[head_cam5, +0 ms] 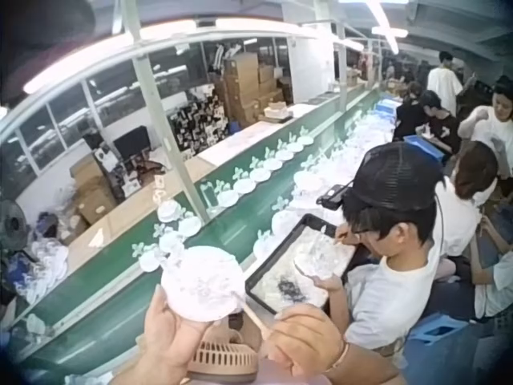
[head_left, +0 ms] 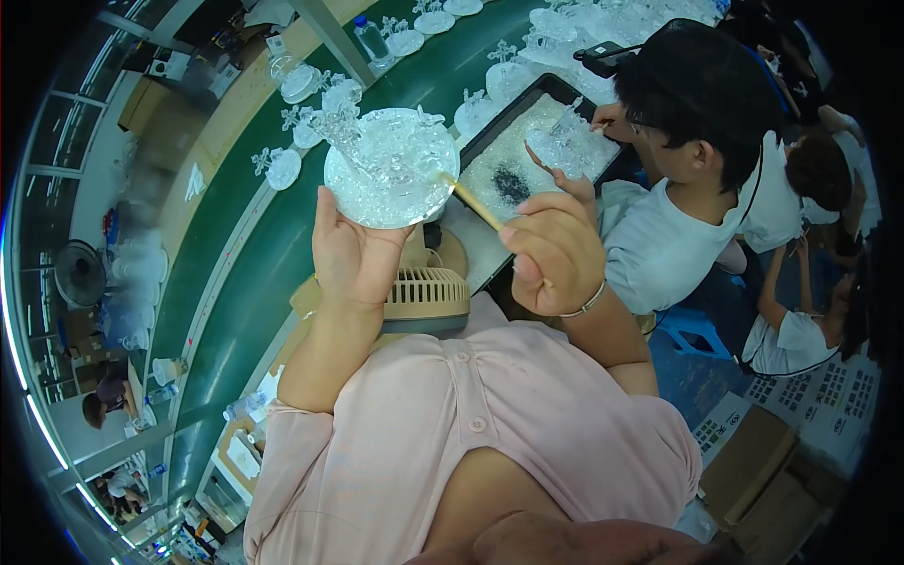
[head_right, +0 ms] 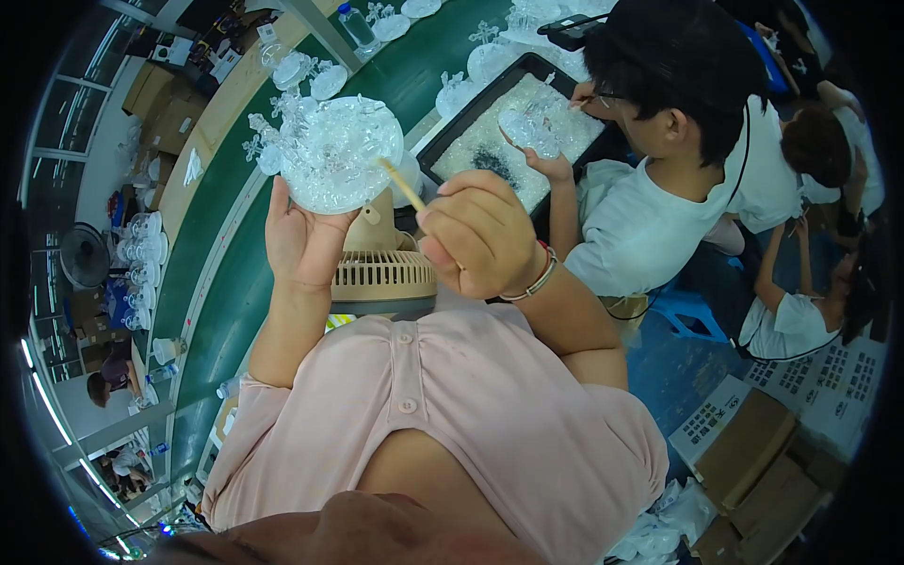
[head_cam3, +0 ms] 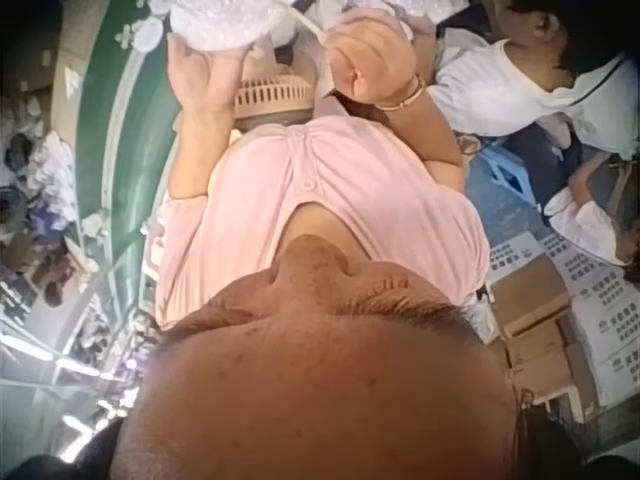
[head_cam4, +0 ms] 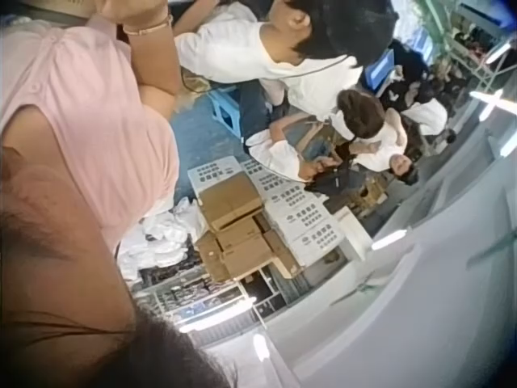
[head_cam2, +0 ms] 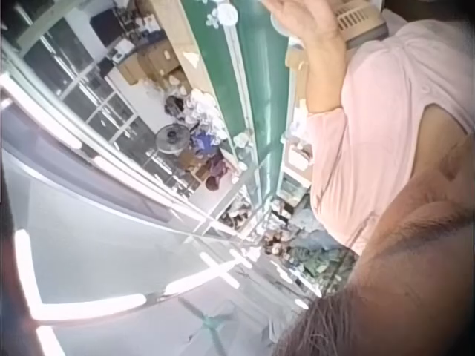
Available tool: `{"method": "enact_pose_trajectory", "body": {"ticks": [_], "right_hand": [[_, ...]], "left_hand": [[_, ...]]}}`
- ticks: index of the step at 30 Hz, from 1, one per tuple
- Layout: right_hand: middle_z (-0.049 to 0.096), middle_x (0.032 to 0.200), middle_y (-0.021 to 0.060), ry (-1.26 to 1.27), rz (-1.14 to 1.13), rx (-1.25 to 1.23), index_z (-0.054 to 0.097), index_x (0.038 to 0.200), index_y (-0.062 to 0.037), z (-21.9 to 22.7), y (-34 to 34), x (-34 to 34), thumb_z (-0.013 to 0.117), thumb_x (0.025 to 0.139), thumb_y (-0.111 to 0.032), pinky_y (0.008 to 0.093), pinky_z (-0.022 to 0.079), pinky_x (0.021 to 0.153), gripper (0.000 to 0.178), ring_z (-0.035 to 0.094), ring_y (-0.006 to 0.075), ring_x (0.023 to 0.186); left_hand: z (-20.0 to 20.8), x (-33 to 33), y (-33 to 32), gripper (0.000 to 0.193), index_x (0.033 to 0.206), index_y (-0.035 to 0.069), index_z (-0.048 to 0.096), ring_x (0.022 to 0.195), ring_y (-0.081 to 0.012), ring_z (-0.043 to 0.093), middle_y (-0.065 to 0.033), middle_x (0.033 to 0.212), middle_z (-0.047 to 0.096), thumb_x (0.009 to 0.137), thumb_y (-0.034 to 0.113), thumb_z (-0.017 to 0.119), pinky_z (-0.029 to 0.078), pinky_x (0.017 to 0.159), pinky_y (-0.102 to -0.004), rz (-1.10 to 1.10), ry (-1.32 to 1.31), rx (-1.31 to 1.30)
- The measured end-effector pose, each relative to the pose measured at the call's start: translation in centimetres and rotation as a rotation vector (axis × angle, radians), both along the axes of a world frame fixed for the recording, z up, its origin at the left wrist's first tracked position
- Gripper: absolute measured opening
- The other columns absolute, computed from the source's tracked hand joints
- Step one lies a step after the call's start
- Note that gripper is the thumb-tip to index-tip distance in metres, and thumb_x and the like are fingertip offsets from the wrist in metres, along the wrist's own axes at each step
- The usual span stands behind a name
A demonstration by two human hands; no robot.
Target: Applying adhesive to translucent star-shaped plastic components to assemble decorative light fixtures.
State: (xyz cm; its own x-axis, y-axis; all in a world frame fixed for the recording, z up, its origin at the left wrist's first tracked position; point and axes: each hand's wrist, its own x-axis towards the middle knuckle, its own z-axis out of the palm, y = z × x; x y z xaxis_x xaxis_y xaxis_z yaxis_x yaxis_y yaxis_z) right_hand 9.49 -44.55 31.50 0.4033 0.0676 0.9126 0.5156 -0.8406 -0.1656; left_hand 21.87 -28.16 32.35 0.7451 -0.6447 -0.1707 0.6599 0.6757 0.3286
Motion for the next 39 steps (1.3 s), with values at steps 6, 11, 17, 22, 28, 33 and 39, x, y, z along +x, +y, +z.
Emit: {"method": "enact_pose_trajectory", "body": {"ticks": [6,11,17,22,28,33,39], "right_hand": [[0.059,0.073,0.0089,-0.001,0.020,0.032,0.055,0.081,0.0021,-0.2,0.2,-0.2,0.056,0.080,-0.012,0.0349,0.049,0.066,0.014,0.055,0.0230,0.062],[0.059,0.074,0.0083,-0.031,0.066,0.049,0.055,0.082,0.0015,0.2,0.2,0.0,0.055,0.079,-0.010,0.0352,0.049,0.067,0.012,0.056,0.0236,0.064],[0.061,0.074,0.0121,0.012,-0.084,0.175,0.053,0.087,0.0009,-0.1,-0.7,-0.8,0.036,0.094,-0.021,0.0402,0.047,0.079,0.029,0.060,0.0244,0.068],[0.064,0.082,0.0207,0.085,0.043,0.669,0.046,0.109,0.0051,-1.4,-0.6,1.5,0.026,0.096,-0.031,0.0350,0.048,0.080,0.043,0.064,0.0286,0.078],[0.055,0.111,0.0153,0.611,0.754,1.416,0.040,0.119,0.0058,-3.2,1.8,4.3,0.040,0.093,-0.023,0.0319,0.040,0.091,0.039,0.054,0.0197,0.102],[0.052,0.115,0.0109,0.610,0.757,1.437,0.036,0.124,0.0055,-2.1,2.9,4.6,0.051,0.086,-0.013,0.0302,0.038,0.093,0.044,0.052,0.0154,0.102],[0.052,0.114,0.0112,0.589,0.720,1.441,0.036,0.124,0.0055,-1.9,3.3,4.3,0.054,0.083,-0.005,0.0283,0.039,0.091,0.045,0.052,0.0145,0.103]], "left_hand": [[0.1,0.0,0.1,0.045,0.133,0.008,0.030,0.129,-0.0338,0.024,-0.0140,0.140,0.029,0.095,0.031,0.025,0.015,0.105,-0.0555,0.000,0.017,-0.019],[-0.1,0.0,0.5,0.045,0.134,0.007,0.029,0.130,-0.0345,0.024,-0.0144,0.140,0.028,0.095,0.030,0.024,0.014,0.105,-0.0555,0.016,0.041,-0.022],[-0.2,0.5,0.6,0.047,0.134,0.008,0.027,0.128,-0.0356,0.027,-0.0147,0.139,0.029,0.095,0.034,0.022,0.020,0.103,-0.0560,-0.002,0.019,-0.030],[0.6,-0.2,0.7,0.046,0.133,0.007,0.030,0.128,-0.0348,0.026,-0.0152,0.138,0.030,0.095,0.032,0.023,0.018,0.104,-0.0552,-0.028,0.034,-0.068],[0.9,-0.7,0.5,0.046,0.131,0.005,0.034,0.128,-0.0335,0.028,-0.0154,0.137,0.033,0.093,0.031,0.025,0.017,0.105,-0.0528,-0.037,0.071,-0.154],[0.4,-1.5,0.8,0.049,0.131,0.005,0.034,0.127,-0.0327,0.029,-0.0149,0.137,0.034,0.092,0.035,0.026,0.018,0.106,-0.0501,-0.084,0.049,-0.257],[0.8,-1.9,0.7,0.050,0.132,0.009,0.034,0.127,-0.0311,0.029,-0.0121,0.138,0.032,0.092,0.039,0.027,0.019,0.106,-0.0490,-0.018,0.028,-0.082]]}}
